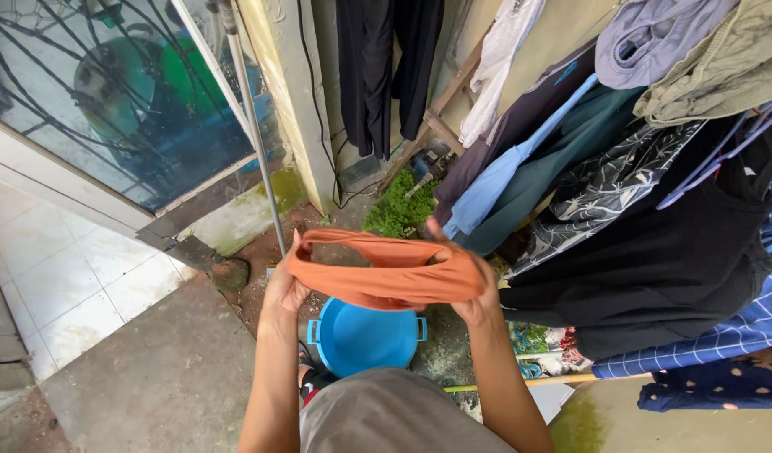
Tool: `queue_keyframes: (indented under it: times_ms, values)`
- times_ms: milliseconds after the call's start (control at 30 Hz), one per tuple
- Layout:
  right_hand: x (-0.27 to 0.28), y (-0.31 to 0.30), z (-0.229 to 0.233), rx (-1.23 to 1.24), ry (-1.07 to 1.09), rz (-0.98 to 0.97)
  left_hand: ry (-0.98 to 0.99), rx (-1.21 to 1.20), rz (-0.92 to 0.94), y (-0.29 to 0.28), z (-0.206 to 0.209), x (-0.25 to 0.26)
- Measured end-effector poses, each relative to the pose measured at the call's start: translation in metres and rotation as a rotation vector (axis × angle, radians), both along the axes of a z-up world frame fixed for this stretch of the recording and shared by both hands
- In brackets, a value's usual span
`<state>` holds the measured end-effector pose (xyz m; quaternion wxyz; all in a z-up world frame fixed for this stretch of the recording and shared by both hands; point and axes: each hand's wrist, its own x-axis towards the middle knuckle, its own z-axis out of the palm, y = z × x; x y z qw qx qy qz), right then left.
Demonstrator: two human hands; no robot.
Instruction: Hanging various items of clothing and laundry on a drying line or hangers.
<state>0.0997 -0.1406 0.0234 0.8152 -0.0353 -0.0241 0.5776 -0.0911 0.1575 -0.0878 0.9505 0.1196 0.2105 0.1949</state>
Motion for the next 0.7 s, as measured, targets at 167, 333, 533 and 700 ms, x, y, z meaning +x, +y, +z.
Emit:
queue_keyframes:
  times_ms: [167, 333, 533, 700]
  values:
    - [-0.016, -0.001, 0.027, 0.224, 0.102, -0.163, -0.037, 0.197, 0.192, -0.058, 0.085, 0.013]
    - [-0.06, 0.033, 0.026, -0.206, -0.278, -0.534, 0.458, 0.199, -0.206, -0.138, -0.009, 0.007]
    - [-0.13, 0.043, -0.025, -0.368, -0.529, -0.478, 0.249, 0.159, -0.476, -0.171, 0.047, 0.003]
    - [-0.137, 0.032, -0.006, -0.396, -0.802, -0.375, -0.036, 0.286, -0.362, -0.155, -0.028, 0.002]
